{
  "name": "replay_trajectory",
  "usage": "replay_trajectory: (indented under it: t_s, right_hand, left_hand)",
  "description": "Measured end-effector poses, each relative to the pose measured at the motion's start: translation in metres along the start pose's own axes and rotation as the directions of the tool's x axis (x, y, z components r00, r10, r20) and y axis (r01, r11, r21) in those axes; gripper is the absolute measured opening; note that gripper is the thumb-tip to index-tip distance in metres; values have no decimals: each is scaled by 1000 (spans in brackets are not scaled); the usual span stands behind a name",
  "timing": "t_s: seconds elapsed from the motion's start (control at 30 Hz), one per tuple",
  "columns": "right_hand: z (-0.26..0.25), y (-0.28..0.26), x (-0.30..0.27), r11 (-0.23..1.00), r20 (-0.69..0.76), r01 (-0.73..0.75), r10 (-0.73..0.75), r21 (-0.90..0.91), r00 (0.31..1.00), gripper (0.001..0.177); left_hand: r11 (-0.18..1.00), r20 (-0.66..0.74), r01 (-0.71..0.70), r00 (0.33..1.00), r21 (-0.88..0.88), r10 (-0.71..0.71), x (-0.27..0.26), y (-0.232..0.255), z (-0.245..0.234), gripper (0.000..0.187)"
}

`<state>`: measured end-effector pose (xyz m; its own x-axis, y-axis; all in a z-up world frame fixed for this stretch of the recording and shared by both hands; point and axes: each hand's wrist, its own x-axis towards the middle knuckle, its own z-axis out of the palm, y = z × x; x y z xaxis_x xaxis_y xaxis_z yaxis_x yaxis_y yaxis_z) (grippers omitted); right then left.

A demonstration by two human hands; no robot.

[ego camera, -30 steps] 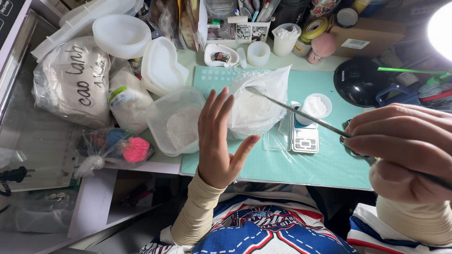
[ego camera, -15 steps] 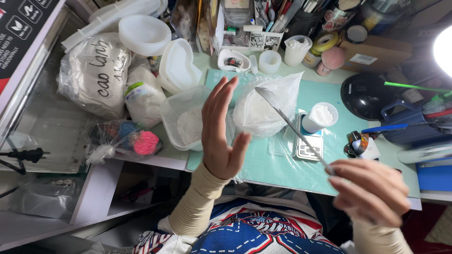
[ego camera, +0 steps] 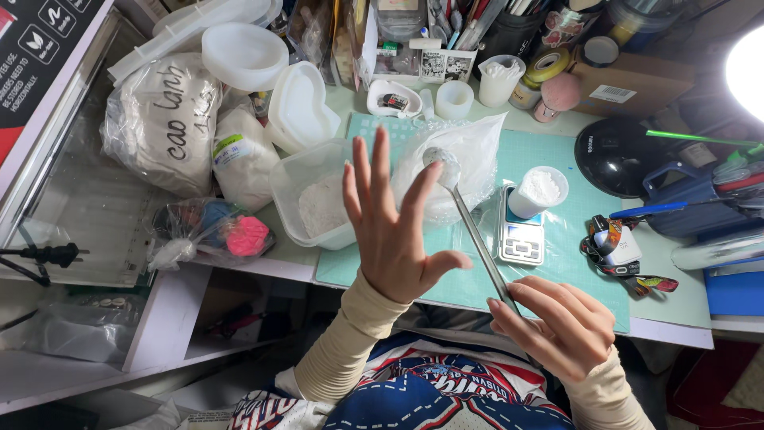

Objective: The person measures white powder from a bag into a small cup on a digital scale using a spoon, then pours the powder into a plastic container and stirs it with a spoon.

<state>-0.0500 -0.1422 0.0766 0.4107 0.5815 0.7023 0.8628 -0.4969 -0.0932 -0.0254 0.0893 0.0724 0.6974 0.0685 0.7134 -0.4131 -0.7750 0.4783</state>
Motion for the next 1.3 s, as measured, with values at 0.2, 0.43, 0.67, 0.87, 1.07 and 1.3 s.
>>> replay_trajectory:
  t_s: [0.2, 0.43, 0.67, 0.87, 1.07, 1.3]
  right_hand:
    - [-2, 1, 6, 999, 2, 30, -30, -11, 1000, 30]
    - [-4, 5, 5, 999, -6, 34, -34, -2, 999, 30]
    - [8, 11, -3, 830, -531, -261, 525, 494, 665, 14]
    - [-34, 69, 39, 415, -139, -317, 766, 853, 628, 31]
    - [-47, 77, 185, 909, 146, -355, 329, 219, 933, 36]
    - [36, 45, 307, 1000, 517, -14, 10, 3, 856, 37]
  left_hand:
    - [998, 0, -17, 1000, 53, 17, 6, -3, 3, 92]
    - [989, 17, -45, 999, 140, 43, 11, -5, 2, 90]
    - [997, -133, -48, 990, -56, 40, 2, -6, -26, 80]
    - [988, -233, -61, 972, -141, 27, -3, -8, -48, 37]
    - [996, -317, -41, 948, -80, 13, 2, -8, -61, 22]
    - [994, -433, 112, 897, 12, -96, -6, -39, -93, 13]
